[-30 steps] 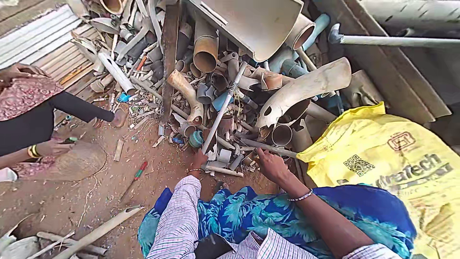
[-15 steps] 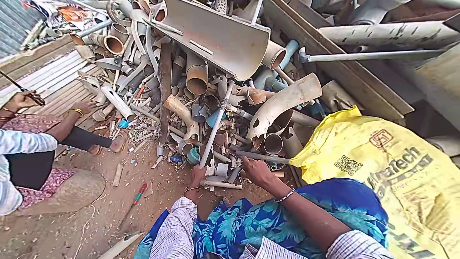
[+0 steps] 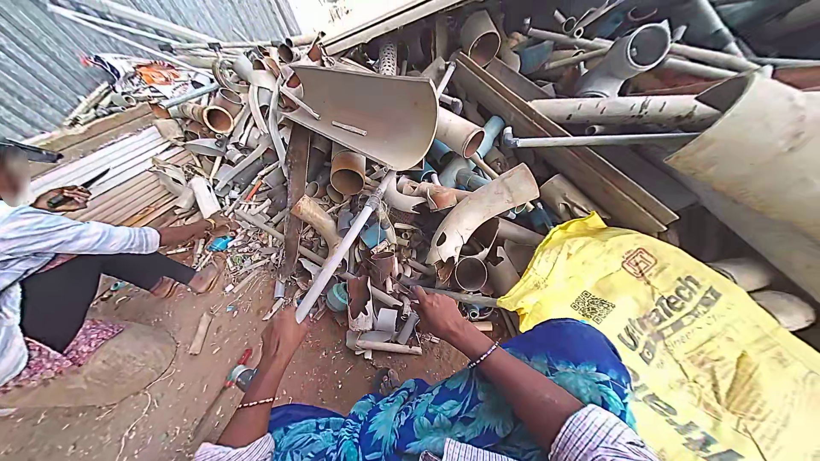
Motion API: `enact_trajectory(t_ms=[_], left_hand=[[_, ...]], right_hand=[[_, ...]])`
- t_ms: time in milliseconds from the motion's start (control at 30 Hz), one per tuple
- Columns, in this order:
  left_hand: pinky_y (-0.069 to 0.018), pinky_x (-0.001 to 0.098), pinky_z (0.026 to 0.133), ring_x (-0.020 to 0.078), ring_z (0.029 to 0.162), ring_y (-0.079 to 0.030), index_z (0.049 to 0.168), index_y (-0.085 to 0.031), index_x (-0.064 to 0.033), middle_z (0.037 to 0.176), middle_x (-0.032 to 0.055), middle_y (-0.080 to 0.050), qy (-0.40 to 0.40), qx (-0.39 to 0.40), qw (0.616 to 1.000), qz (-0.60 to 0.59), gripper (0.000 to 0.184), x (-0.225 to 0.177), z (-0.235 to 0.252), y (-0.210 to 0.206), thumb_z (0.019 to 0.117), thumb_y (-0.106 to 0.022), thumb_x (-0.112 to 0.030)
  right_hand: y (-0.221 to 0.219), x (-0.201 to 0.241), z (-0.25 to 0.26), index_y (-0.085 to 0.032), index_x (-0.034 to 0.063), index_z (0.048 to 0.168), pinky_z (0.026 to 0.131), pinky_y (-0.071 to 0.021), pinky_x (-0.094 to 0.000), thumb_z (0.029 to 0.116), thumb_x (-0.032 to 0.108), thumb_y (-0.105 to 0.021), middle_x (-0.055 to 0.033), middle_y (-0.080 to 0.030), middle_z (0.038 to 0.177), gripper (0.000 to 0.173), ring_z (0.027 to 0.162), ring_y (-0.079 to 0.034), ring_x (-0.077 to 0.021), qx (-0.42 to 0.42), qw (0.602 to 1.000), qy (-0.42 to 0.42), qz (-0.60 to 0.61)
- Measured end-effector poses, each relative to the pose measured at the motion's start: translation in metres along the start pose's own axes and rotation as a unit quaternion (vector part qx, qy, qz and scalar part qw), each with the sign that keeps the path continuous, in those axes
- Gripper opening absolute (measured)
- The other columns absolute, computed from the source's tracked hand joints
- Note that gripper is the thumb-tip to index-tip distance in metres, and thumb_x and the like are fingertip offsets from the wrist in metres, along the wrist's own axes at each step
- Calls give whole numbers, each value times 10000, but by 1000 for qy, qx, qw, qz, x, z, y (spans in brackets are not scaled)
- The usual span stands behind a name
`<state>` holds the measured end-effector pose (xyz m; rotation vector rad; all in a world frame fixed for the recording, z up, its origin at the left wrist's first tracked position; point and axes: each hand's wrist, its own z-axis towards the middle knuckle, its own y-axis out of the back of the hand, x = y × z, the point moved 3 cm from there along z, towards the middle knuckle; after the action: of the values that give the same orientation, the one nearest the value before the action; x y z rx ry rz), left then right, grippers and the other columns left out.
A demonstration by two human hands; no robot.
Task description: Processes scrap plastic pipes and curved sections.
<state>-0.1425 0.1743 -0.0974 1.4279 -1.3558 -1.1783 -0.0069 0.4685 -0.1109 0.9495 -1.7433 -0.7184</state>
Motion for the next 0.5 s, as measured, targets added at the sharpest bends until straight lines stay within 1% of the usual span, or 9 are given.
enact_trajectory(t_ms=[100,167,233,300,333,400,433,467,500], left_hand=[[-443,664,1018,508,1215,-602,1286,-632,61,1240,342,-642,15,-19,1000,13,499,17,-22,18,1023,-634,-363],[-444,663,1013,508,1211,-603,1272,-638,71,1235,343,-642,20,-17,1000,15,532,20,-32,22,1007,-658,-390],[-451,668,1003,520,1196,-605,1243,-640,88,1223,351,-640,3,7,1000,12,534,16,-38,16,995,-678,-383],[-451,671,999,518,1183,-611,1239,-644,86,1212,348,-644,-19,38,999,2,520,4,-44,11,990,-690,-368],[-452,665,999,510,1174,-618,1230,-647,83,1196,344,-650,-24,53,998,-1,513,-3,-49,8,991,-689,-368],[-454,649,1000,499,1161,-623,1213,-641,95,1174,343,-653,-29,77,997,-10,510,-16,-57,4,1001,-676,-368],[-458,642,994,495,1145,-628,1204,-636,103,1155,342,-654,-33,88,995,-18,515,-22,-62,2,1006,-669,-371],[-466,635,979,489,1119,-637,1192,-637,105,1128,336,-659,-39,97,994,-25,515,-27,-67,1,1007,-666,-375],[-470,630,964,476,1093,-644,1182,-641,99,1106,326,-663,-45,106,993,-34,511,-32,-73,-1,1006,-667,-380]], right_hand=[[10,-11,-2,-444,16,1472,958,-486,-577,1109,280,-411,-266,-661,1182,451,1137,-645,-437,-58,996,6,73],[14,-17,-1,-459,-8,1454,963,-481,-579,1107,275,-417,-269,-667,1148,450,1118,-650,-433,-92,988,10,126],[12,-21,-1,-487,-32,1402,928,-485,-568,1106,267,-420,-255,-668,1064,426,1032,-661,-410,-118,976,19,184],[11,-24,0,-497,-44,1390,899,-497,-519,1102,257,-432,-232,-664,1029,421,954,-661,-355,-128,959,26,251],[9,-25,0,-498,-37,1392,856,-511,-463,1098,254,-446,-199,-655,1009,416,889,-651,-297,-125,947,24,295],[3,-27,4,-520,-4,1358,631,-505,-309,1071,232,-536,-87,-596,855,372,631,-564,-145,-120,903,14,413],[-1,-27,7,-553,6,1297,528,-483,-255,1042,184,-593,-41,-567,762,313,525,-519,-94,-120,865,8,487],[-3,-26,8,-580,4,1223,458,-462,-219,1016,116,-626,-9,-551,673,240,454,-492,-63,-118,823,3,556],[-3,-24,7,-588,3,1158,430,-454,-205,1001,62,-634,8,-540,615,174,420,-482,-51,-112,791,-2,602]])
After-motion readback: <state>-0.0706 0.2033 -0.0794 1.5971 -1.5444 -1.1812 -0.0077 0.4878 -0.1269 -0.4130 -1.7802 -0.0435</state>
